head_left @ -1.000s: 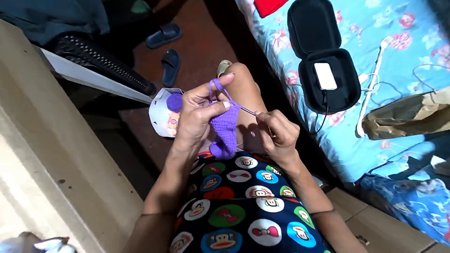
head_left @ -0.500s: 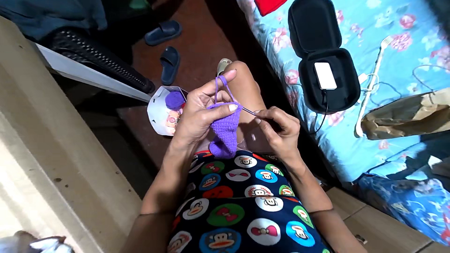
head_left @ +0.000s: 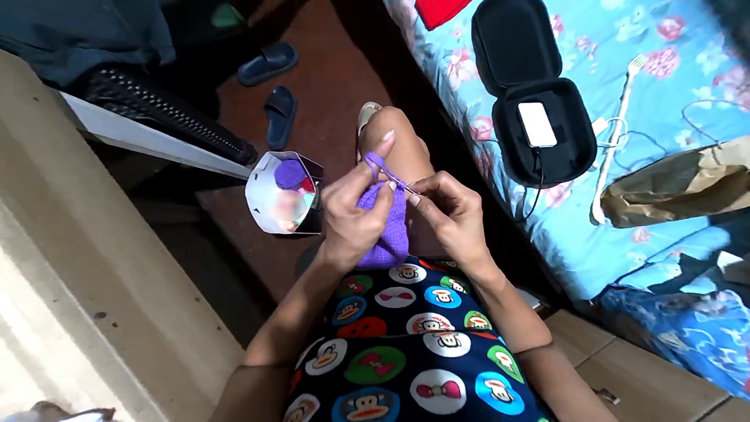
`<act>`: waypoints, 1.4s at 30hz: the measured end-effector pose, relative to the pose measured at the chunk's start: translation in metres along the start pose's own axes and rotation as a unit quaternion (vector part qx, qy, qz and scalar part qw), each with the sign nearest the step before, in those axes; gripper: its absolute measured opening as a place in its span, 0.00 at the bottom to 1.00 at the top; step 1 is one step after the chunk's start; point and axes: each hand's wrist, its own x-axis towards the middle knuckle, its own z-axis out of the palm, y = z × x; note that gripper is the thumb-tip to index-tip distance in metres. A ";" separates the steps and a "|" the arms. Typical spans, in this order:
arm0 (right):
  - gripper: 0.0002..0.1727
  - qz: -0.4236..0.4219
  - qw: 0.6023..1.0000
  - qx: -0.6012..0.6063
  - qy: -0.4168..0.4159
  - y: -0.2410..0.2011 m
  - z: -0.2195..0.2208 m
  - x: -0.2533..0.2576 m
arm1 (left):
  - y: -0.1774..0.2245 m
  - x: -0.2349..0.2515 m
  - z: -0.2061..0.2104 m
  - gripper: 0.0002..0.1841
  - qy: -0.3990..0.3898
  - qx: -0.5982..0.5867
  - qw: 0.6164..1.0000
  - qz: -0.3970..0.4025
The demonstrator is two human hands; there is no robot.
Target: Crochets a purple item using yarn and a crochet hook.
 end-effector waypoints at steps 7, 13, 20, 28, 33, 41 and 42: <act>0.07 0.093 0.974 0.206 0.002 -0.003 0.002 -0.003 | 0.001 -0.003 0.006 0.27 0.057 -0.115 0.991 -0.026; 0.08 -0.207 0.955 -0.177 0.118 0.018 0.011 -0.010 | 0.007 -0.001 -0.001 0.28 0.042 -0.215 0.972 -0.089; 0.09 -0.274 0.916 -0.264 0.125 0.018 0.008 -0.009 | 0.006 0.007 -0.015 0.25 -0.001 -0.297 0.944 -0.141; 0.06 -0.137 0.983 -0.084 0.084 0.011 0.008 -0.010 | 0.000 0.010 -0.009 0.23 0.022 -0.224 0.970 -0.089; 0.08 -0.213 0.947 -0.211 0.118 0.016 0.008 -0.010 | 0.000 0.009 -0.006 0.23 0.038 -0.235 0.966 -0.098; 0.08 -0.242 0.935 -0.235 0.105 0.018 0.005 -0.012 | -0.016 0.025 -0.018 0.21 -0.020 -0.381 0.905 -0.188; 0.08 -0.242 0.936 -0.233 0.104 0.019 0.005 -0.012 | -0.017 0.026 -0.019 0.21 -0.024 -0.379 0.906 -0.188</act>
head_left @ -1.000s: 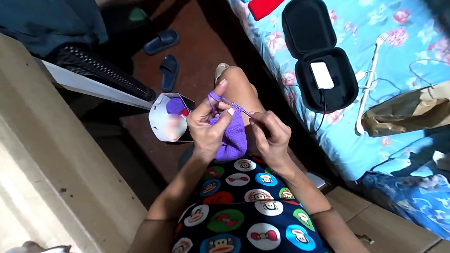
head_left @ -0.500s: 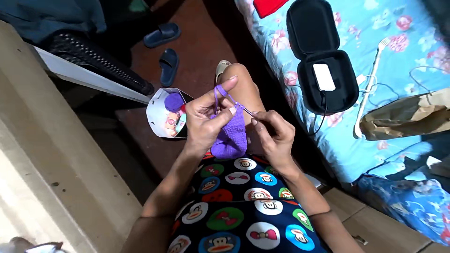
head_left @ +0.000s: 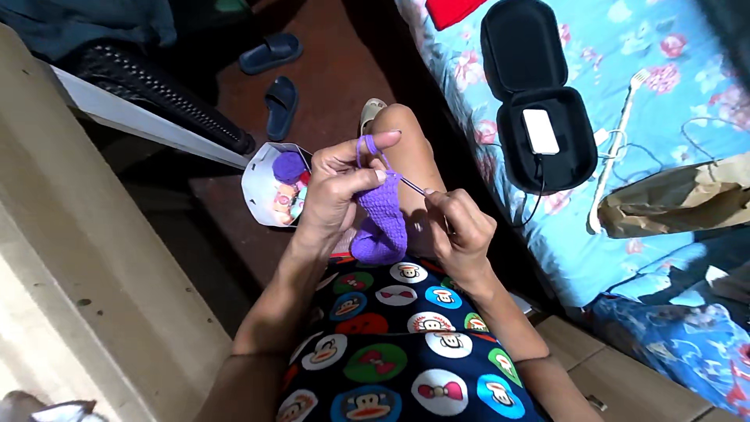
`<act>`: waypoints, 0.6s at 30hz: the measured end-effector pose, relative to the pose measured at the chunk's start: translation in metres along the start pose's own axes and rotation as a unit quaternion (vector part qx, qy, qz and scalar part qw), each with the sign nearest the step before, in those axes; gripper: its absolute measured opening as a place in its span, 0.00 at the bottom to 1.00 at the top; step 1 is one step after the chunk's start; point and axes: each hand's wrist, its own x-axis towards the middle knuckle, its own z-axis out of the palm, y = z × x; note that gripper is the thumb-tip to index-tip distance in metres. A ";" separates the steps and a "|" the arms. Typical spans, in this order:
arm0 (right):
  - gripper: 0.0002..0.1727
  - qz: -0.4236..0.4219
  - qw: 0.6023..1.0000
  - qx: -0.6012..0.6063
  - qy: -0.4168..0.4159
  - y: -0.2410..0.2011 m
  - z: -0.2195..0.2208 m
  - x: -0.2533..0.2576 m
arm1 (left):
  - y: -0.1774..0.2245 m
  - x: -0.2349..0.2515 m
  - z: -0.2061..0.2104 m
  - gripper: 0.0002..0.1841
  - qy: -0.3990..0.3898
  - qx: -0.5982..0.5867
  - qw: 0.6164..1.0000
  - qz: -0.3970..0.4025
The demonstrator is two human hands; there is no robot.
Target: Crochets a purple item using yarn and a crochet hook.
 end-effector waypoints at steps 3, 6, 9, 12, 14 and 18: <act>0.09 0.011 0.999 0.029 -0.014 0.000 -0.003 0.000 | 0.000 0.000 -0.003 0.22 -0.013 0.010 1.000 0.000; 0.08 0.015 0.999 0.048 -0.022 0.002 -0.004 0.000 | -0.001 -0.001 -0.006 0.22 -0.024 0.003 1.000 -0.013; 0.07 0.023 0.997 0.075 -0.026 0.004 -0.005 0.000 | -0.003 -0.001 -0.008 0.20 -0.036 -0.019 0.999 -0.031; 0.08 0.034 0.993 0.104 -0.035 0.006 -0.006 -0.001 | -0.005 -0.001 -0.011 0.20 -0.052 -0.052 0.996 -0.047; 0.07 0.046 0.990 0.129 -0.036 0.006 -0.005 0.000 | -0.006 0.000 -0.011 0.20 -0.056 -0.070 0.994 -0.056; 0.06 0.122 0.966 0.223 -0.044 0.005 -0.005 0.001 | -0.006 -0.001 -0.010 0.20 -0.061 -0.091 0.992 -0.065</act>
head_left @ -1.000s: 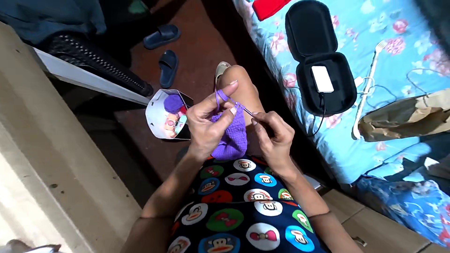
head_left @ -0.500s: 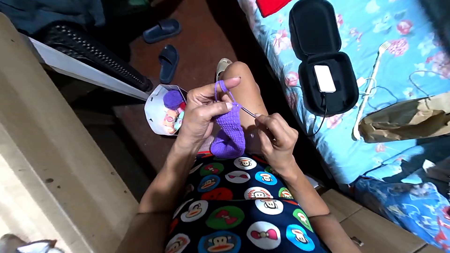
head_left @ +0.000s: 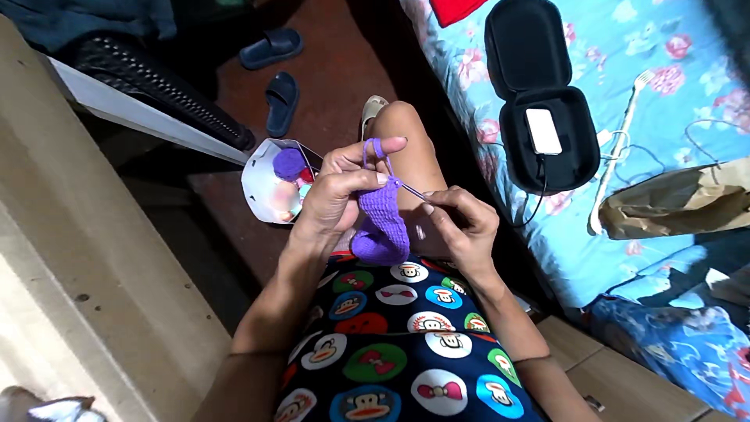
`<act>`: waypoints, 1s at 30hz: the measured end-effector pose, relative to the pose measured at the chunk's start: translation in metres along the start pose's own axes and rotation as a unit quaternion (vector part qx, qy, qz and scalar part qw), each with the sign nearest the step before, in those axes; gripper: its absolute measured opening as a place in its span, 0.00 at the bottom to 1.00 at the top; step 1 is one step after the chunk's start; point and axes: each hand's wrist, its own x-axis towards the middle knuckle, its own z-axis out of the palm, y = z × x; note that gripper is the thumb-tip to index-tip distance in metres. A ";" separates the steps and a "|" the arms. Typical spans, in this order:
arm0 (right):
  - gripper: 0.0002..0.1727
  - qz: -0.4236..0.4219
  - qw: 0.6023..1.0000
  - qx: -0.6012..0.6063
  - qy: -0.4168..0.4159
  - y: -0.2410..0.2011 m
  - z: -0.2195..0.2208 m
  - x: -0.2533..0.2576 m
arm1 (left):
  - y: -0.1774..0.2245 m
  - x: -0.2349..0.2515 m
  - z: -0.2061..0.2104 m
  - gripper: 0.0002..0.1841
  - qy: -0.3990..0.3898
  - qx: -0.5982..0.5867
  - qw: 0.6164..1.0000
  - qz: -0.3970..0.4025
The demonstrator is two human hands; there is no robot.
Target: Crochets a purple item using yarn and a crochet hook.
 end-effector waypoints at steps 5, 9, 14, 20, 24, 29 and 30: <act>0.19 0.101 0.985 0.126 -0.053 -0.005 0.001 0.007 | -0.005 -0.003 0.017 0.22 0.038 0.060 0.997 0.009; 0.18 0.153 0.964 0.204 -0.078 -0.005 -0.001 0.014 | -0.007 -0.016 0.014 0.09 0.021 0.084 0.996 -0.003; 0.14 0.236 0.917 0.316 -0.058 -0.001 0.000 0.013 | 0.008 -0.003 -0.039 0.15 -0.093 0.120 0.987 -0.042; 0.15 0.294 0.874 0.379 -0.080 -0.001 0.000 0.012 | 0.000 0.005 -0.035 0.11 -0.158 0.007 0.985 0.071; 0.15 0.284 0.888 0.357 -0.052 -0.002 -0.002 0.012 | -0.005 0.003 -0.017 0.23 -0.126 0.019 0.990 0.060; 0.20 0.174 0.977 0.117 -0.030 -0.008 0.000 0.006 | 0.003 -0.020 0.030 0.45 0.010 0.222 0.974 0.030; 0.20 0.142 0.987 0.064 -0.023 -0.006 0.001 0.006 | 0.003 -0.019 0.034 0.47 0.032 0.247 0.968 0.034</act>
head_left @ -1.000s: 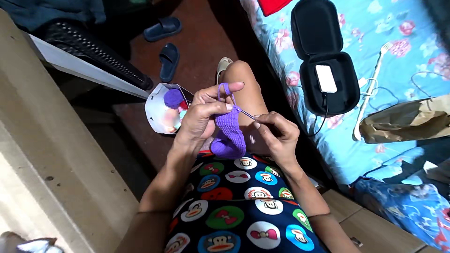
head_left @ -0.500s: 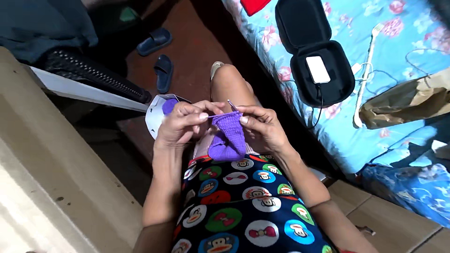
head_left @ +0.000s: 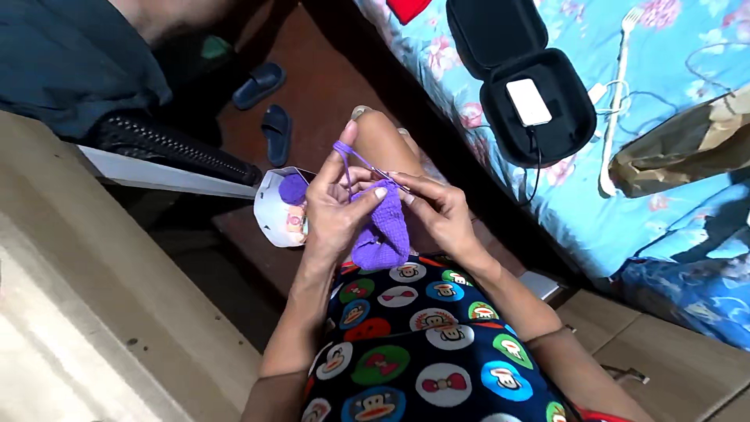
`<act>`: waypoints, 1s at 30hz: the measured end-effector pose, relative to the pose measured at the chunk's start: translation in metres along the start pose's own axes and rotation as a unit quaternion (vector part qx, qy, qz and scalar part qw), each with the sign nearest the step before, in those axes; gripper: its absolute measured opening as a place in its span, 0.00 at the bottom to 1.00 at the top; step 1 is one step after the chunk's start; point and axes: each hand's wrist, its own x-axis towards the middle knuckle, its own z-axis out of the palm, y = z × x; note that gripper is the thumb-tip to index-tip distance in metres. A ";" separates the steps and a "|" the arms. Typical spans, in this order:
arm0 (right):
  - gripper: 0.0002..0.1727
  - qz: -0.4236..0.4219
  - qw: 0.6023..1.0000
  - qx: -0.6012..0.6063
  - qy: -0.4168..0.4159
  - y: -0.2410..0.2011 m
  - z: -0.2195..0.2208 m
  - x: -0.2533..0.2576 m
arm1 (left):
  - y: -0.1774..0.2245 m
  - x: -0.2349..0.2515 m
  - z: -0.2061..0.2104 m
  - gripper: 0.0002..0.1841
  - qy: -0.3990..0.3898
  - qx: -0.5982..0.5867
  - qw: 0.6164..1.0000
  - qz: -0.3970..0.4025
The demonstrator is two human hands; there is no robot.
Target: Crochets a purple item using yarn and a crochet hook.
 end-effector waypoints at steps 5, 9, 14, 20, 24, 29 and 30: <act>0.16 -0.156 0.961 -0.219 0.059 0.010 0.000 0.001 | -0.007 0.001 0.010 0.47 0.057 0.040 0.997 0.029; 0.17 -0.219 0.921 -0.313 0.078 0.012 0.003 0.003 | -0.028 -0.005 0.018 0.42 0.096 0.169 0.974 0.116; 0.18 0.034 0.999 0.040 -0.009 -0.008 0.000 0.002 | -0.045 -0.007 0.024 0.31 0.139 0.149 0.957 0.209; 0.09 -0.020 0.998 0.022 0.047 0.001 0.009 -0.005 | -0.021 -0.003 0.020 0.39 0.119 -0.020 0.985 0.126; 0.10 -0.204 0.950 -0.214 0.105 0.012 0.010 -0.004 | -0.012 -0.004 0.016 0.37 0.108 -0.040 0.989 0.097; 0.11 -0.263 0.914 -0.286 0.113 0.016 0.008 -0.004 | -0.005 -0.005 0.009 0.36 0.088 -0.038 0.992 0.076; 0.12 -0.267 0.913 -0.289 0.109 0.016 0.007 -0.004 | -0.003 -0.004 0.006 0.35 0.080 -0.039 0.994 0.064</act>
